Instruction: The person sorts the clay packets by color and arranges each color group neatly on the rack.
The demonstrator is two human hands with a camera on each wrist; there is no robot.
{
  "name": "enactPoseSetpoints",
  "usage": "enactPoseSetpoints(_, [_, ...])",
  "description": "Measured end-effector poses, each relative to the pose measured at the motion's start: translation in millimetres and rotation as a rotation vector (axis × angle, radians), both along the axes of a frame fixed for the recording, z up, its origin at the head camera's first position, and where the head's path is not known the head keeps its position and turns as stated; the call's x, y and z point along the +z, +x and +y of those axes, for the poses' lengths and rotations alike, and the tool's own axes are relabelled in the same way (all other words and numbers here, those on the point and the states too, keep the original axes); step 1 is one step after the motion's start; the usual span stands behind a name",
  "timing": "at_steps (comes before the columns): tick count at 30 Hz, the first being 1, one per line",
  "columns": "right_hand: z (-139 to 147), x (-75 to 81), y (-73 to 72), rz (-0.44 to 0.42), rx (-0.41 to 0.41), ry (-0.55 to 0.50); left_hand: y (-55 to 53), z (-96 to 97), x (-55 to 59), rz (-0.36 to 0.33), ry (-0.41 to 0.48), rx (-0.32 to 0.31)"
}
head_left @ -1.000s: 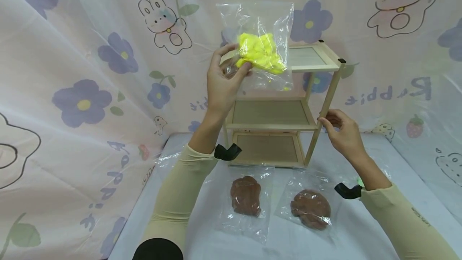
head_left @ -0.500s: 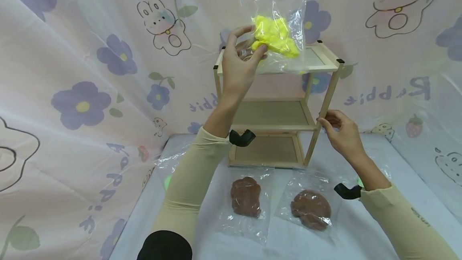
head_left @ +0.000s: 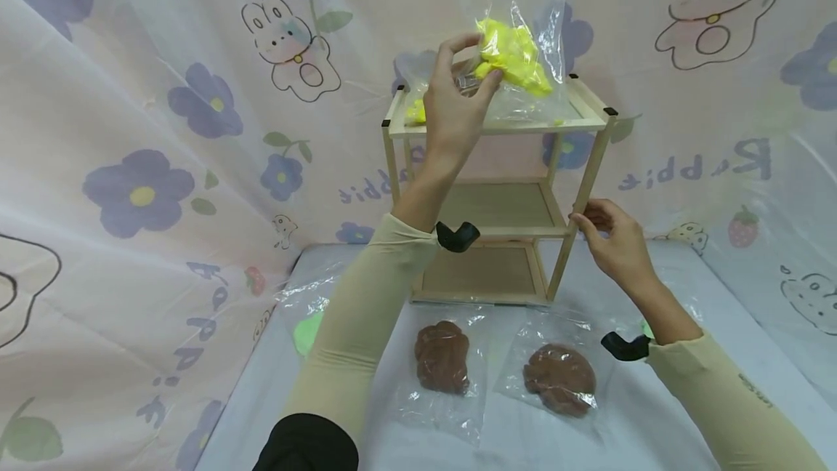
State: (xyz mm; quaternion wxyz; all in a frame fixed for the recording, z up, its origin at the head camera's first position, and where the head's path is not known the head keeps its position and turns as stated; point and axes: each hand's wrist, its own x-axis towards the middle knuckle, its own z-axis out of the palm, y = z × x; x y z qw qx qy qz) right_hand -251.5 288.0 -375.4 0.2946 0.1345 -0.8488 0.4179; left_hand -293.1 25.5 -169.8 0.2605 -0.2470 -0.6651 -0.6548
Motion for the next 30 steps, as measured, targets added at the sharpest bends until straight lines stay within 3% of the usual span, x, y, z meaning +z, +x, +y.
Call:
enactPoseSetpoints(9, [-0.6,-4.0,-1.5,0.020,-0.003,-0.006,-7.8,11.0,-1.3,0.005,-0.075,0.041])
enactPoseSetpoints(14, [-0.2,-3.6,-3.0,0.025,-0.002,-0.004,-11.3,15.6,-3.0,-0.002,-0.160,0.058])
enactPoseSetpoints(23, [-0.7,-1.3,0.4,0.011,-0.004,0.010,-14.0,16.3,-10.5,-0.043,-0.407,0.222])
enactPoseSetpoints(30, [-1.6,-0.9,3.3,0.000,-0.010,0.016,-13.7,17.8,-10.5,-0.049,-0.527,0.314])
